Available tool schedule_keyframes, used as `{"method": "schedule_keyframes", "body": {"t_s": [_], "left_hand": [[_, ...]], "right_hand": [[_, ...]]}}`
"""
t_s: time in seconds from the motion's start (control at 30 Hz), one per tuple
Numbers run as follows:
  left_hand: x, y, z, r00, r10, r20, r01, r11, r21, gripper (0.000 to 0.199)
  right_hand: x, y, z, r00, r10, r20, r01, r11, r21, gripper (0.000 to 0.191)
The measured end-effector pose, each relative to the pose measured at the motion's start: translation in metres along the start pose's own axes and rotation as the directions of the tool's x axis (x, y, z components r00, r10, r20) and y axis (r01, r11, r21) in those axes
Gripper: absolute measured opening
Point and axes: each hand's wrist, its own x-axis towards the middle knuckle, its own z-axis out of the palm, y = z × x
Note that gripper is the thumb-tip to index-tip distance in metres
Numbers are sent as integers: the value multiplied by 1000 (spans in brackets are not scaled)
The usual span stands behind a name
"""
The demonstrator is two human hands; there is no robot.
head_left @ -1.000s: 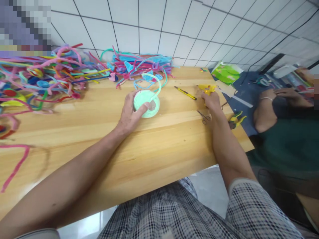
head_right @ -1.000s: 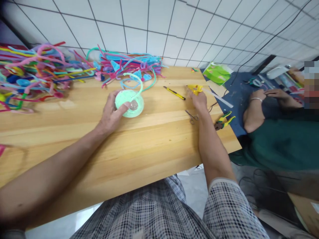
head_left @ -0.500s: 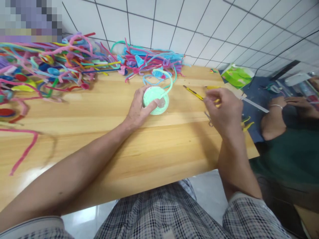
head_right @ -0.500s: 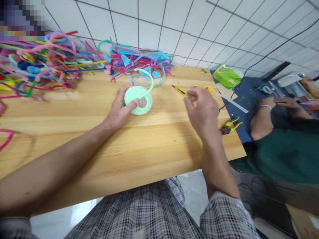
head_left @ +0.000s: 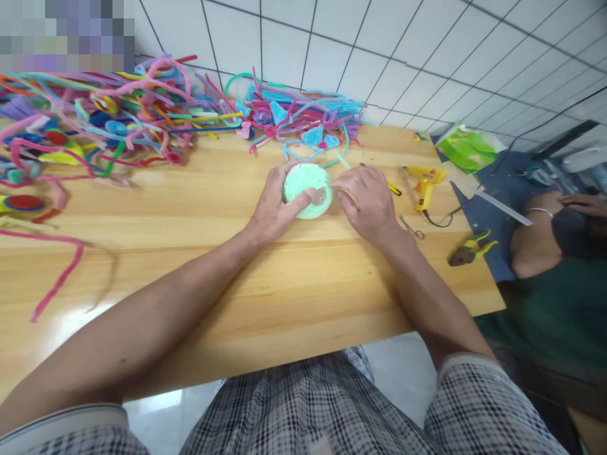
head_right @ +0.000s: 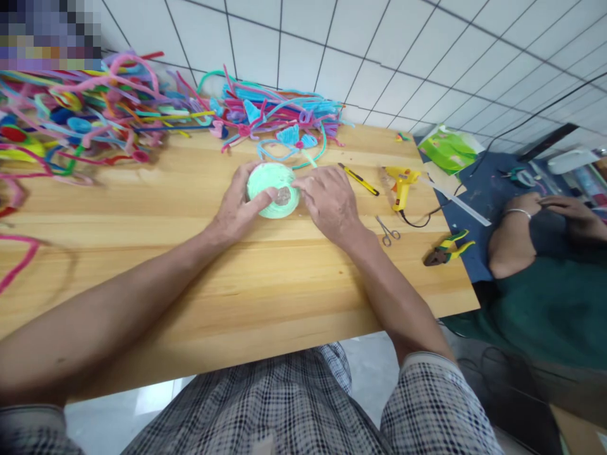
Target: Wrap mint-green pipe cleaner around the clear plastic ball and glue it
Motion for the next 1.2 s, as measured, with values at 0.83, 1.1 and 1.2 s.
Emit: {"method": "schedule_keyframes", "body": {"t_s": [0.83, 1.1, 1.2], "left_hand": [[-2, -2, -1, 1000, 0, -7, 0, 1000, 12, 67], [-2, 1, -1, 1000, 1, -9, -1, 1000, -3, 68], [-2, 1, -1, 1000, -14, -8, 14, 1000, -14, 69]], "right_hand": [[-6, -20, 6, 990, -43, -136, 36, 998, -51, 36], [-7, -21, 10, 987, -41, -156, 31, 997, -68, 37], [-8, -23, 10, 990, -28, -140, 21, 998, -52, 37]]}}
